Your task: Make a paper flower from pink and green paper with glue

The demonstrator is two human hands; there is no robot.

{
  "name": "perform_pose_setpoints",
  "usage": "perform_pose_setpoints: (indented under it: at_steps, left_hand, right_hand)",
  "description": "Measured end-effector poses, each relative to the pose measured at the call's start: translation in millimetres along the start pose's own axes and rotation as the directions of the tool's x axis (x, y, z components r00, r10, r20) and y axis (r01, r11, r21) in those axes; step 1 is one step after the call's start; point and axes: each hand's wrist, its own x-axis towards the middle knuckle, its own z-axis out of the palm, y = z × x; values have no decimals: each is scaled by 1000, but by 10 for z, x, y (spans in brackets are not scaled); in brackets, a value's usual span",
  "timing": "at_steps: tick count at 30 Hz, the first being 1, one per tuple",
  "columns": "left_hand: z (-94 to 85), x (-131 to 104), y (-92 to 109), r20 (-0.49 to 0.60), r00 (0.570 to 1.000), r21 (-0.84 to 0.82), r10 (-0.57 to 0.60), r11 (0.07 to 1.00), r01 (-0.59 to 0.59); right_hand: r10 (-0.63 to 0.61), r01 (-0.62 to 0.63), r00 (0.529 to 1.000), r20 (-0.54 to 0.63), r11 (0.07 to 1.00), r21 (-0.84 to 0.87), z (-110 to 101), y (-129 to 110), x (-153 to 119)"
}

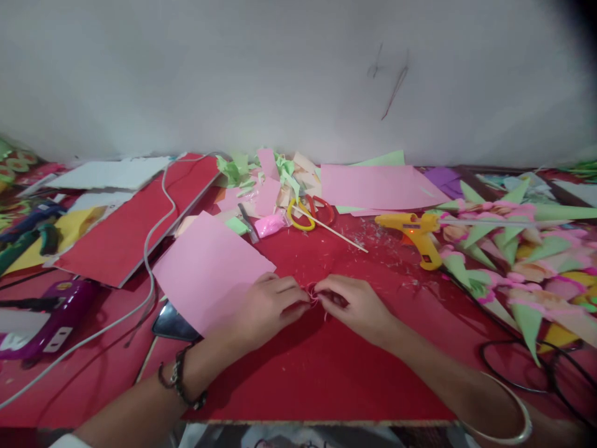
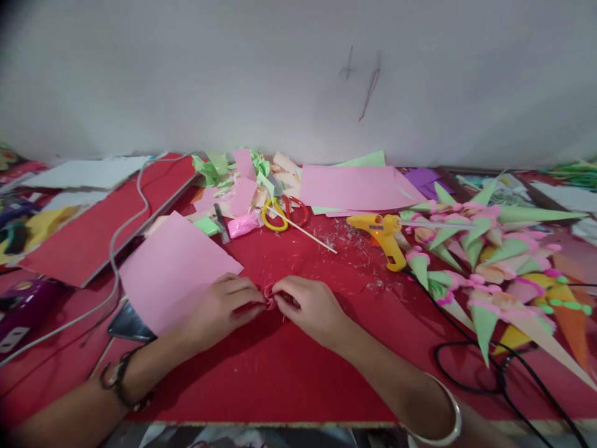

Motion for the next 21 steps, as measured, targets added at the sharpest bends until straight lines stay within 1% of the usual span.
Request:
perform_pose_setpoints:
  at_steps: [3,8,11,13,16,21]
  left_hand:
    - [-7,-5,9,19,1000,-33,-22,999,23]
    - [-13,-21,25,43,987,-177,-155,971,160]
    - [-12,-14,38,59,977,-265,-207,940,215]
    - [-10,-6,48,74,970,-291,-234,925,245]
    - [-1,-2,53,79,964,-294,-256,917,268]
    - [36,-12,43,42,961,-308,-273,912,273]
  right_hand:
    - [-7,7,1000,19,1000,2,-4,-9,-3]
    - [-9,8,998,67,1000,15,-33,-44,2]
    - [-3,0,994,113,1000,27,-49,-55,2]
    - [4,-10,991,131,999,38,-52,-56,1]
    - [16,-23,991,134,999,48,-48,-56,-1]
    - [22,-29,992,127,998,54,-38,-59,-3]
